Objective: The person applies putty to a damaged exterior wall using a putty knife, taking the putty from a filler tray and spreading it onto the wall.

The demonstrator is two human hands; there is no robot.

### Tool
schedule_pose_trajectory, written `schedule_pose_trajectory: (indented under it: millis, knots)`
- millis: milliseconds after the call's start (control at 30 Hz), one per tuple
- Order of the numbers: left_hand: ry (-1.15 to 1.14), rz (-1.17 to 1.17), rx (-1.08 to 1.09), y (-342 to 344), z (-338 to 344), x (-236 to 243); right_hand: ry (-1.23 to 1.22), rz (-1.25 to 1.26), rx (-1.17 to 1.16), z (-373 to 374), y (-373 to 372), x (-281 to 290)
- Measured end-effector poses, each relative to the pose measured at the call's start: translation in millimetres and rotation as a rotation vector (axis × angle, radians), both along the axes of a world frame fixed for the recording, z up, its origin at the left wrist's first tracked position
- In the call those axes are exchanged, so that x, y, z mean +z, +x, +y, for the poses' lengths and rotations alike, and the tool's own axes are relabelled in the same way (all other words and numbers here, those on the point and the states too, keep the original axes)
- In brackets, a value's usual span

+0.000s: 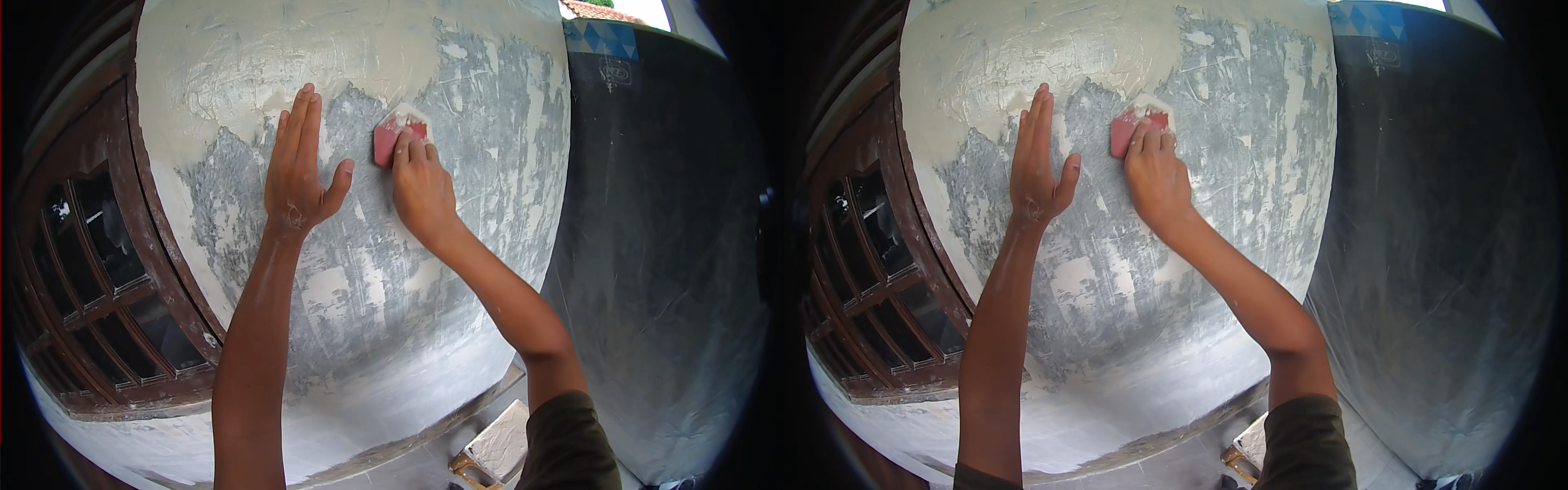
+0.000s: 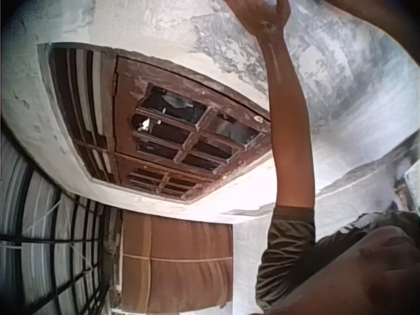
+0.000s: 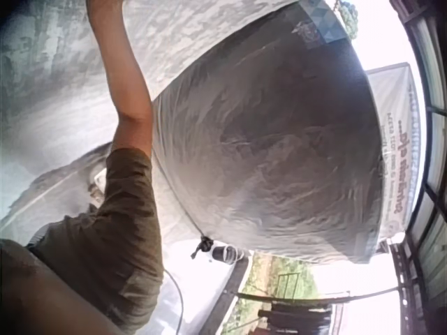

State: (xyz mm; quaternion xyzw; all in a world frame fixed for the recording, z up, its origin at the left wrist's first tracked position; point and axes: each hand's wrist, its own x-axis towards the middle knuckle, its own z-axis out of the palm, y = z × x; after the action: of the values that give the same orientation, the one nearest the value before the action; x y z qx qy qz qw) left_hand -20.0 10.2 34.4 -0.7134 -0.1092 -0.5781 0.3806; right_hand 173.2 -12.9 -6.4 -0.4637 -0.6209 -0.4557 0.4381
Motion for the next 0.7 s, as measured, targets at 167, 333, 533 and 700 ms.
schedule_pose_trajectory:
  millis: [167, 333, 533, 700]
  knots:
    - [0.015, -0.008, -0.032, 2, 1, 3, -0.106, 0.009, 0.332, -46, -20, -52]
    - [0.061, -0.036, -0.024, 4, -2, 3, -0.159, 0.252, 0.587, -73, 1, -21]
    - [0.067, -0.034, -0.031, 2, -3, 2, -0.338, 0.597, 0.898, -83, 18, -46]
    - [0.031, -0.046, -0.087, 1, 3, -13, -0.474, 0.849, 1.113, -100, 40, -81]
